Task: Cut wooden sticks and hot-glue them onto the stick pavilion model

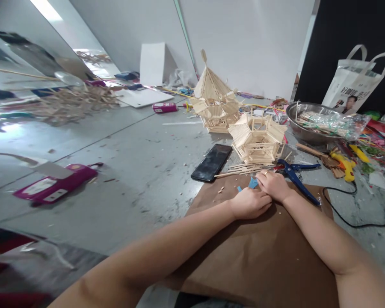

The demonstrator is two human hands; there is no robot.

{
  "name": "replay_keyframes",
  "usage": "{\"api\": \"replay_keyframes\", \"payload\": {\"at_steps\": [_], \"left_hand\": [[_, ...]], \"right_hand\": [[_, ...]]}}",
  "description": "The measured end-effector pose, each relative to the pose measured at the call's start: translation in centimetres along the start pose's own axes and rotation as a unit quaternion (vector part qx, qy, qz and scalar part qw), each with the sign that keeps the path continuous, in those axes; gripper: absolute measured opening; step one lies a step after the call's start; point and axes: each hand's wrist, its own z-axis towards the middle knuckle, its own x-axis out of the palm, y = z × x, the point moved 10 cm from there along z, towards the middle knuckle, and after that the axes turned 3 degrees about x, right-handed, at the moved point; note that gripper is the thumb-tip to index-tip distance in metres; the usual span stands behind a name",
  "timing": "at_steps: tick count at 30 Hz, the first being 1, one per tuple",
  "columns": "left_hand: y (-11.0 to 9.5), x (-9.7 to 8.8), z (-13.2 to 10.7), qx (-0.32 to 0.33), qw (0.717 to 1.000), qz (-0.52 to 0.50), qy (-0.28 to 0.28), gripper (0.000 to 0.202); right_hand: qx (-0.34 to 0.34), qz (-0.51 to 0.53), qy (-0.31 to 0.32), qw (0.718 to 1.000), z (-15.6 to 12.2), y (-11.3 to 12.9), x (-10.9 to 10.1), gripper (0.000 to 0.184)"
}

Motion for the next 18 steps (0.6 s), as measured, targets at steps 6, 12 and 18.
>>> {"api": "replay_keyframes", "payload": {"at_steps": [6, 12, 18], "left_hand": [[0.08, 0.60, 0.03, -0.014, 0.999, -0.020, 0.026, 0.024], [0.17, 0.74, 0.09, -0.013, 0.999, -0.016, 0.040, 0.023], [0.22, 0.50, 0.33, -0.014, 1.000, -0.009, 0.014, 0.024]], "right_hand": [[0.003, -0.017, -0.029, 0.999, -0.09, 0.03, -0.21, 0.026], [-0.002, -0.022, -0.043, 0.999, -0.17, -0.01, -0.39, 0.026], [0.000, -0.022, -0.037, 0.999, 0.05, -0.45, -0.01, 0.025]]}}
